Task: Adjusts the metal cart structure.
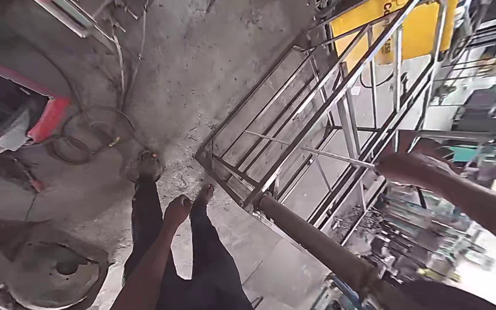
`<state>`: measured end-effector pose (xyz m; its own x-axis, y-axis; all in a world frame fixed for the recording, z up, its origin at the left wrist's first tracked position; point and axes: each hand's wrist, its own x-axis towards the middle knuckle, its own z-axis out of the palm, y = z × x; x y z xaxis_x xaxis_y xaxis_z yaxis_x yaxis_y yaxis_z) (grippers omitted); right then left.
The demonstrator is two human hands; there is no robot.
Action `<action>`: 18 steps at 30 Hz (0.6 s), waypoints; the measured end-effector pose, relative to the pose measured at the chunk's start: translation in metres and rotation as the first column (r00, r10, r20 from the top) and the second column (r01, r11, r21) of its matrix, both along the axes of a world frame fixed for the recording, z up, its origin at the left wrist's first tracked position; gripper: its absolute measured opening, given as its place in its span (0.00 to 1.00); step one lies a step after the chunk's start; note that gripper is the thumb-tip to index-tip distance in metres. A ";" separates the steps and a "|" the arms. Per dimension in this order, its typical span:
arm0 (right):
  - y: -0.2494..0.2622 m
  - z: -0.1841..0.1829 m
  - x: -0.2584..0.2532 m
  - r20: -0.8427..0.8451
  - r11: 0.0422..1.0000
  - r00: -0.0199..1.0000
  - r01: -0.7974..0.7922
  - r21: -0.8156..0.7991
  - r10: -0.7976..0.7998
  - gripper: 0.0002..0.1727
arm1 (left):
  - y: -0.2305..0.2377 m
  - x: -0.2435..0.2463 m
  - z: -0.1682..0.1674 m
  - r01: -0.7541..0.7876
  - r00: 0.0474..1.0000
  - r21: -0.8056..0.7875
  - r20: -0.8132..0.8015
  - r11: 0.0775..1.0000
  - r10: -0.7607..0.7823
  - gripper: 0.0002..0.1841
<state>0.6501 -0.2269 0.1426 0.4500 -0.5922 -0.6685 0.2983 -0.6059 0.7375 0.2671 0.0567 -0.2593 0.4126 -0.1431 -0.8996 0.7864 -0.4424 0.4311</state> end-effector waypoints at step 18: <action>-0.063 -0.187 0.037 0.048 0.996 0.997 -0.052 -0.078 0.056 0.19 | 0.019 0.024 -0.062 0.059 0.982 -0.078 -0.175 0.995 -0.072 0.21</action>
<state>0.6873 -0.2896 -0.0440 0.5148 -0.6144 -0.5979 0.2904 -0.5312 0.7959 0.2909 0.0756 -0.3215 0.2353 -0.2314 -0.9440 0.8236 -0.4682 0.3201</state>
